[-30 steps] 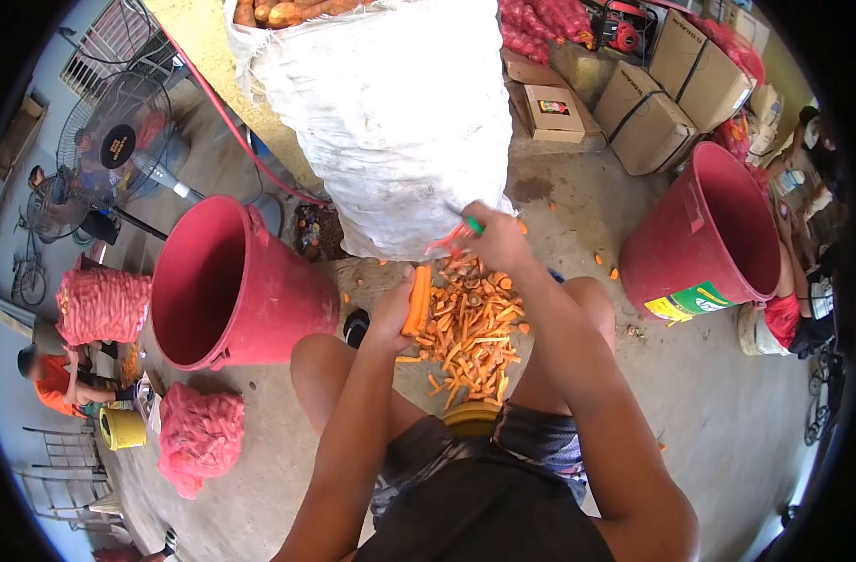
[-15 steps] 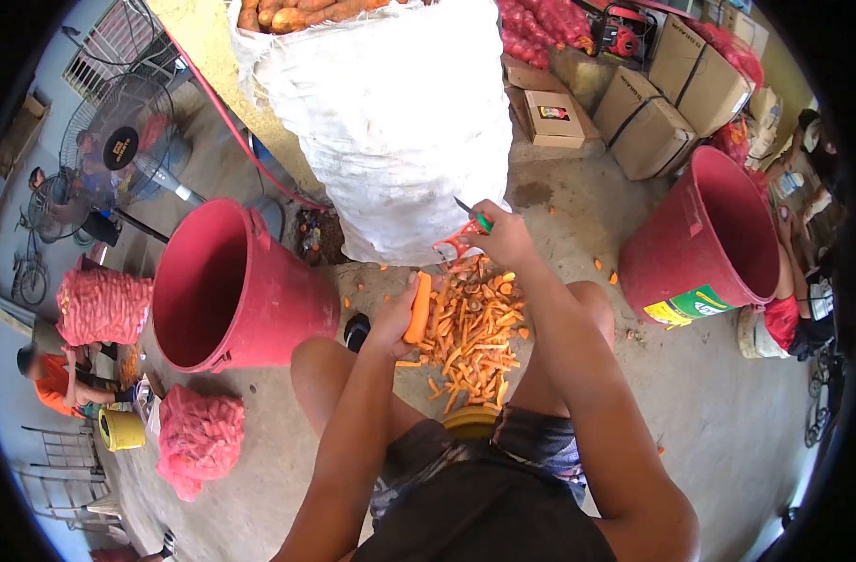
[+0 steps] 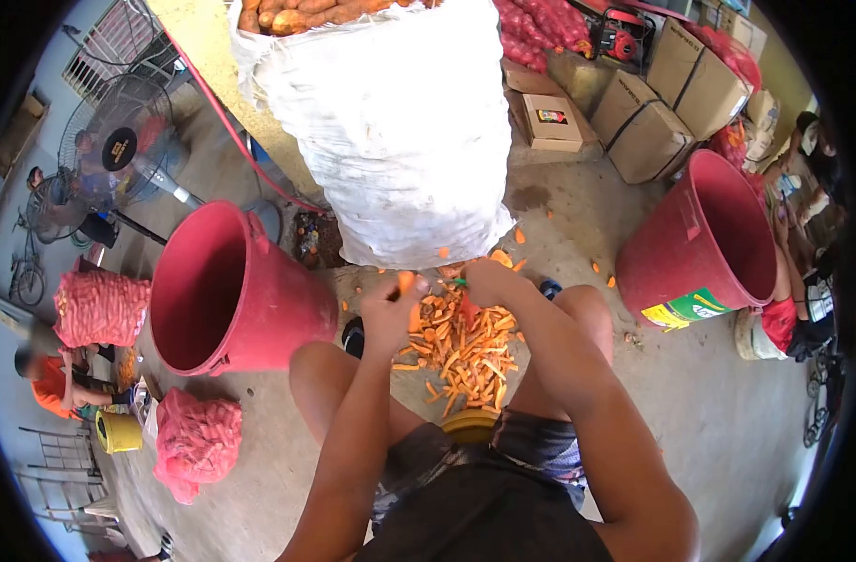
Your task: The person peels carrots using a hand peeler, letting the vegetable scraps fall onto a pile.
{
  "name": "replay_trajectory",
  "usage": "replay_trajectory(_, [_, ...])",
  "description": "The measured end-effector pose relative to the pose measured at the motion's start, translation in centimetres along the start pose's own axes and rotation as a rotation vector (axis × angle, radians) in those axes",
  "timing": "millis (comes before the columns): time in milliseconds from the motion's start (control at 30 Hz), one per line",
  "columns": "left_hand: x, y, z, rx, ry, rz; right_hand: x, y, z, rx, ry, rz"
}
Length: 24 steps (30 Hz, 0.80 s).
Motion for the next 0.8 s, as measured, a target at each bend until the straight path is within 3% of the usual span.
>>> replay_trajectory(33, [0.4,0.9,0.8,-0.162,-0.091,0.062,0.3,0.1,0.0,0.060,-0.050,0.034])
replay_trajectory(67, [0.9,2.1,0.7,-0.509,-0.190,0.149,0.5,0.2,-0.6,0.050,-0.041,0.041])
replay_trajectory(100, [1.3,2.6,1.3,-0.516,-0.205,0.151,0.0,1.3,0.0,0.096,-0.156,0.087])
replay_trajectory(133, [1.6,4.1,1.7,-0.647,-0.197,0.283,-0.6,2.3,0.5,0.147,-0.273,0.133])
replay_trajectory(167, [1.7,5.6,1.7,-0.777,-0.186,0.413,-1.1,3.1,0.3,0.142,-0.266,0.140])
replay_trajectory(200, [2.1,5.9,1.5,-0.864,-0.174,0.420,-1.7,4.0,0.5,0.164,-0.354,0.206])
replay_trajectory(233, [2.3,6.1,1.5,-0.864,-0.176,0.418,-2.2,4.9,0.8,0.187,-0.447,0.269])
replay_trajectory(300, [2.1,6.9,0.3,-0.901,-0.127,0.603,-1.8,5.7,0.0,0.148,-0.472,0.258])
replay_trajectory(400, [1.7,6.8,-0.5,-0.836,-0.141,0.711,-2.3,6.9,-0.3,0.038,-0.492,0.231])
replay_trajectory(600, [0.9,7.2,-1.3,-0.723,-0.105,0.626,-1.3,6.8,-0.7,-0.067,-0.471,0.177])
replay_trajectory(767, [1.3,8.1,-1.0,-0.728,-0.187,0.677,1.2,4.2,-2.1,-0.096,-0.426,0.109])
replay_trajectory(800, [1.3,8.7,-0.9,-0.767,-0.194,0.675,2.9,1.7,-3.1,-0.058,-0.320,0.014])
Point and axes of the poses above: each hand's wrist, its own x-axis towards the middle knuckle, its own z-axis out of the back of the hand, y = z × x, the point moved 6 cm from there along x, towards the middle knuckle, and after that the axes turned 3 degrees about x, right-handed, at the moved point
